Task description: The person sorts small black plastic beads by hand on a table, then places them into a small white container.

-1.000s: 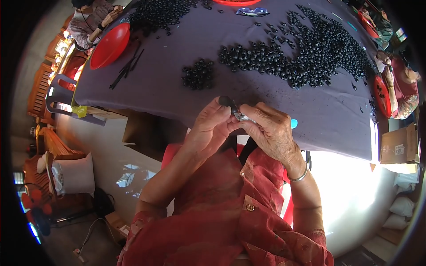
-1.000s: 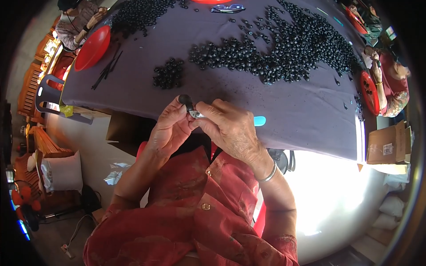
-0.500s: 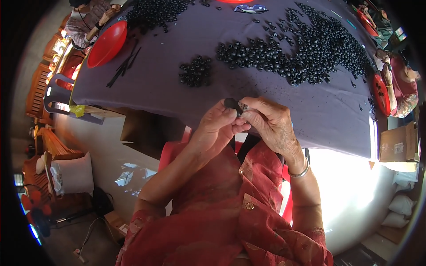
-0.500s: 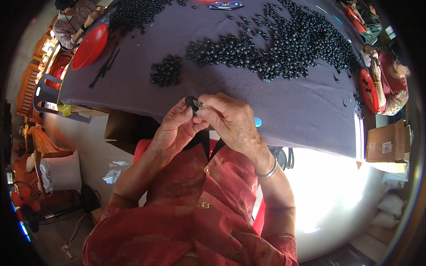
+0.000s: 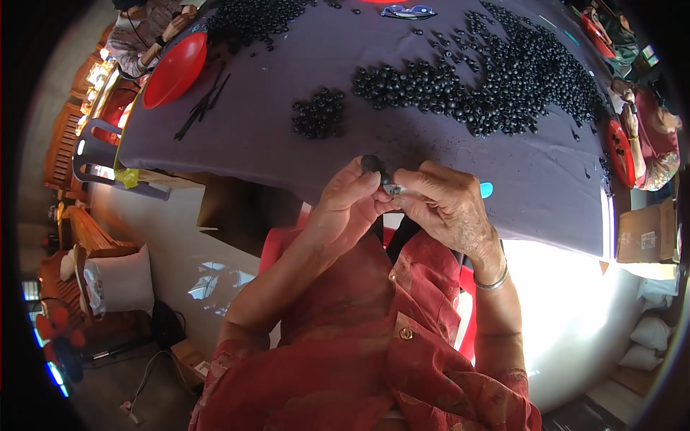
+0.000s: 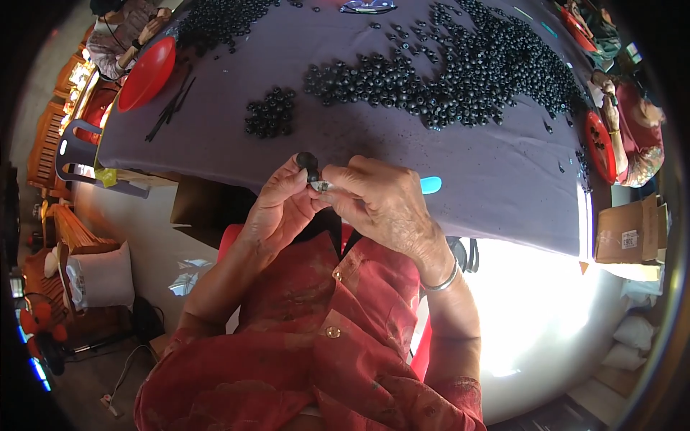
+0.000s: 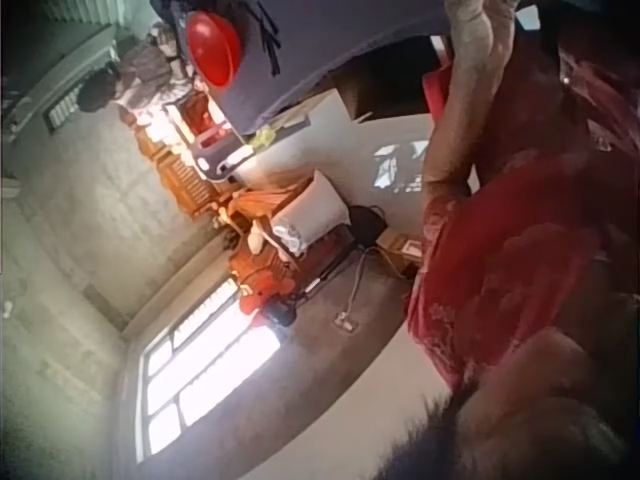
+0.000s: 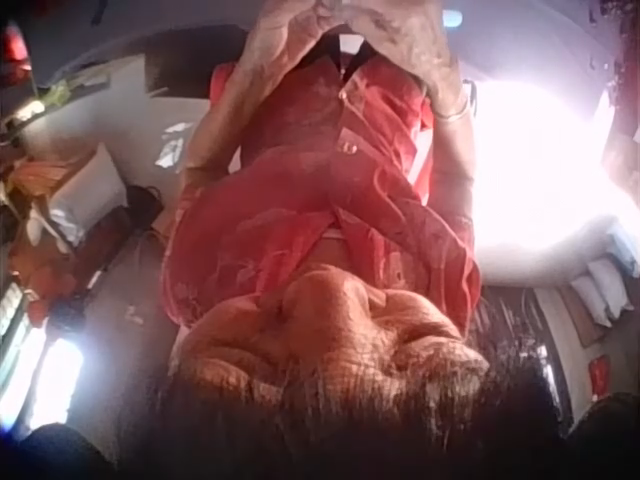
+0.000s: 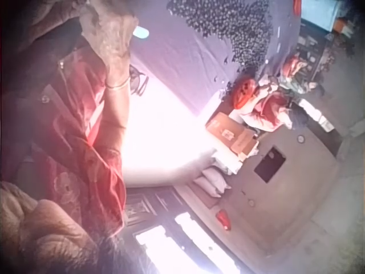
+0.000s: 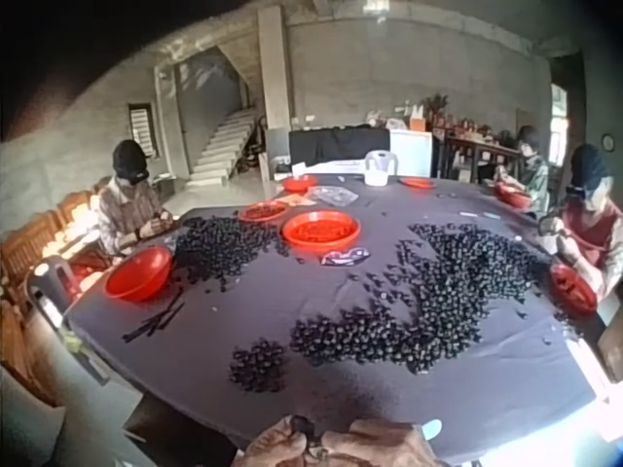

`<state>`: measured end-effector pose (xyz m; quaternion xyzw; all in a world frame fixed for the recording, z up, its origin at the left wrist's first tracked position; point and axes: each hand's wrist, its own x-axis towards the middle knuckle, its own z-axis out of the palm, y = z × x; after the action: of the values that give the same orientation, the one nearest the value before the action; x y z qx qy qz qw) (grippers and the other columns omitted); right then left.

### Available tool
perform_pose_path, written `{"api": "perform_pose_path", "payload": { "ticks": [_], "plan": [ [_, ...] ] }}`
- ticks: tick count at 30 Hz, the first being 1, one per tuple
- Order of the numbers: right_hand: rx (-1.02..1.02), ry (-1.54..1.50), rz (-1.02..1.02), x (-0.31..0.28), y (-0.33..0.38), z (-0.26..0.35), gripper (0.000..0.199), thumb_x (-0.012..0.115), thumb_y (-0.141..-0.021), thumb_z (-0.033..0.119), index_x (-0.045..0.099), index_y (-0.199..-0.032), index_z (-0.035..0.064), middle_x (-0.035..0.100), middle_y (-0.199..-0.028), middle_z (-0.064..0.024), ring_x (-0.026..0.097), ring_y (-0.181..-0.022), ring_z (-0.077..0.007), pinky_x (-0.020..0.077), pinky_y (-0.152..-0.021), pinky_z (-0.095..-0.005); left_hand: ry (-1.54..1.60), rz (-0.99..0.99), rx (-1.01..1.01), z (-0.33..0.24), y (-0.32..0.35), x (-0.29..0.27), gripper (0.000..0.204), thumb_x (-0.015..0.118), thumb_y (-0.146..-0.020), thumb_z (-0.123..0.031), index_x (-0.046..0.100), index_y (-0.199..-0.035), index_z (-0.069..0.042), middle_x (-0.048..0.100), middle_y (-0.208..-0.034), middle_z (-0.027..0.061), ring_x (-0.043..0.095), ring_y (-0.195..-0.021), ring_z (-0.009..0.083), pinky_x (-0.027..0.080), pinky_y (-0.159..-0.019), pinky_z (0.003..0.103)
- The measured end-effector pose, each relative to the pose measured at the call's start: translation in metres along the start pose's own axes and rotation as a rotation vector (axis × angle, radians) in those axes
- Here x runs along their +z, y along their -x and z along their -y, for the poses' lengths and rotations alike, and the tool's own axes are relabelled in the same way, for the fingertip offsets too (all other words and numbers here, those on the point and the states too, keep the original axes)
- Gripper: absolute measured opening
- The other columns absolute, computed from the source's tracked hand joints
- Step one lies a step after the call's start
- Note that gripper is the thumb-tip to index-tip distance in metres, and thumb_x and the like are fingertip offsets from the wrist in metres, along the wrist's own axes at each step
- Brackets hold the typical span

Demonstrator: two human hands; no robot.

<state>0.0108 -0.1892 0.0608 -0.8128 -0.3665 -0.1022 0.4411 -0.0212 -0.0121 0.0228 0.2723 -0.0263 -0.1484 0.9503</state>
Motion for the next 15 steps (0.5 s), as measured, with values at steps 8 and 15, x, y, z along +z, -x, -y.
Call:
{"api": "perform_pose_path", "payload": {
  "ticks": [8, 15],
  "plan": [
    [0.001, -0.038, -0.014, 0.0048, 0.0008, -0.0049, 0.018, 0.071, -0.076, 0.013, 0.065, -0.093, 0.0099, 0.054, -0.066, -0.0057, 0.056, -0.057, -0.0252, 0.0447, -0.049, -0.0361, -0.037, -0.026, -0.024, -0.0026, -0.0006, 0.0008, 0.008, 0.054, -0.094, -0.014, 0.052, -0.1, -0.009, 0.061, -0.088, 0.0019, 0.059, -0.084, 0.0116, 0.049, -0.086, 0.035],
    [0.014, -0.014, 0.042, 0.0032, 0.0017, -0.0014, 0.023, 0.069, -0.079, 0.004, 0.064, -0.101, 0.0002, 0.063, -0.076, -0.0106, 0.06, -0.06, -0.0227, 0.0482, -0.054, -0.0307, -0.039, -0.02, -0.005, -0.0011, -0.0004, -0.0031, 0.007, 0.054, -0.094, -0.014, 0.052, -0.099, -0.009, 0.061, -0.088, 0.002, 0.059, -0.083, 0.0114, 0.049, -0.087, 0.035]
  ]
}}
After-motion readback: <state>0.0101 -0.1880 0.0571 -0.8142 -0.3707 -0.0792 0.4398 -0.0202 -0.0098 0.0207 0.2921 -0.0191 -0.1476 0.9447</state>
